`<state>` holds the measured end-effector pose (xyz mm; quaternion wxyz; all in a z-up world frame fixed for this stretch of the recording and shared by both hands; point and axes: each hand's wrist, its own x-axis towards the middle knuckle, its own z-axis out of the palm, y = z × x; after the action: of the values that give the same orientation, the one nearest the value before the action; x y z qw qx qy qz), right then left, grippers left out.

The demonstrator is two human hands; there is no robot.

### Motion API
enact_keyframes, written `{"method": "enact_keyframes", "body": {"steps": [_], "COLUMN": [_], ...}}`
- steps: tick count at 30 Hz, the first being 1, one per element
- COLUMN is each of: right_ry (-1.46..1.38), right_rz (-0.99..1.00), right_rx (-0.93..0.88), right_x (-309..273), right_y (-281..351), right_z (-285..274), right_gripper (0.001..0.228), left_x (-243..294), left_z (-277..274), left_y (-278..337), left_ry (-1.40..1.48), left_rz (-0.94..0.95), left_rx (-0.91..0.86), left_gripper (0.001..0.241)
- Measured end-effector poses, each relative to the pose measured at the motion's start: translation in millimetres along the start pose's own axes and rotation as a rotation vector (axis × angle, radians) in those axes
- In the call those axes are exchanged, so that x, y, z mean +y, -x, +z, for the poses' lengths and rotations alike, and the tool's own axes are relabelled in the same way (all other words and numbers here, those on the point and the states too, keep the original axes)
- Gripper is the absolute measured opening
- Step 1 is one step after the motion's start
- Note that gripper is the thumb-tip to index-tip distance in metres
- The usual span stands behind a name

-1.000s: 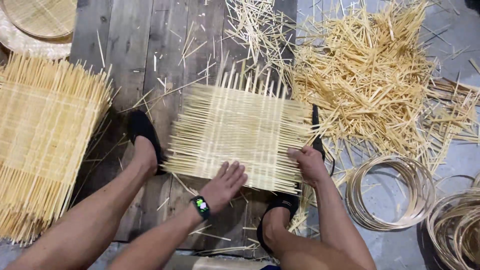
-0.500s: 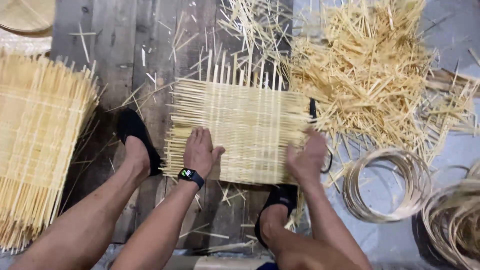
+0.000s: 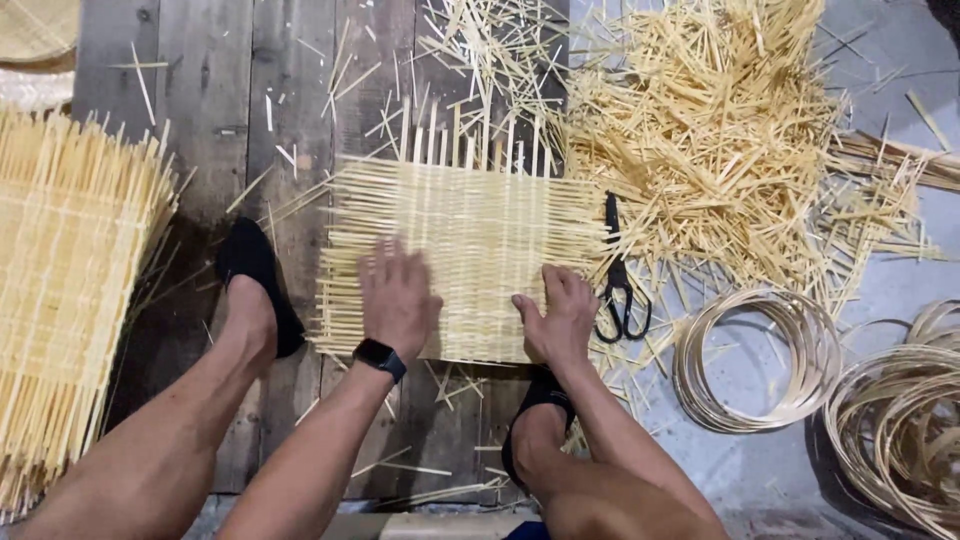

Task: The person sits on the floor assembling a round bamboo sieve. They weave thin bamboo strips into a flat mat, press a woven mat onto a round wooden form, fit a bamboo rim ring around it, and use scissors to trim excess strips, repeating the process for another tray.

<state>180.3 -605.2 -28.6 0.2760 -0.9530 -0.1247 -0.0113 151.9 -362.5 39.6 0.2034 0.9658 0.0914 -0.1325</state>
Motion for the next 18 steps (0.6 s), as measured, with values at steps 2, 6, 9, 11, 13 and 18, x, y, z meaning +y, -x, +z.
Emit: {"method": "enact_keyframes", "body": {"steps": [2, 6, 9, 11, 13, 18], "right_ry": [0.025, 0.093, 0.203, 0.181, 0.169, 0.444], "right_rz": [-0.026, -0.063, -0.042, -0.150, -0.247, -0.165], "right_rx": [0.012, 0.014, 0.027, -0.055, -0.141, -0.724], "right_x": [-0.8, -20.5, -31.7, -24.1, -21.2, -45.2], "right_y": [-0.6, -2.3, -22.8, -58.4, -94.5, -172.7], "right_z": [-1.1, -14.5, -22.3, -2.0, 9.8, 33.7], "right_gripper": [0.059, 0.060, 0.064, 0.074, 0.085, 0.106], "left_x": [-6.1, -2.5, -17.4, -21.2, -15.6, 1.1], "left_z": [32.7, 41.6, 87.8, 80.6, 76.6, 51.5], "left_y": [-6.6, 3.6, -7.3, -9.2, -3.1, -2.6], "left_ry": [-0.074, -0.126, -0.116, -0.129, -0.132, -0.233], "left_rz": [0.129, 0.364, 0.402, 0.415, 0.437, 0.383], "left_rx": [-0.106, -0.325, -0.224, -0.192, -0.171, -0.218], "left_gripper": [0.063, 0.082, 0.074, 0.076, 0.078, 0.086]}}
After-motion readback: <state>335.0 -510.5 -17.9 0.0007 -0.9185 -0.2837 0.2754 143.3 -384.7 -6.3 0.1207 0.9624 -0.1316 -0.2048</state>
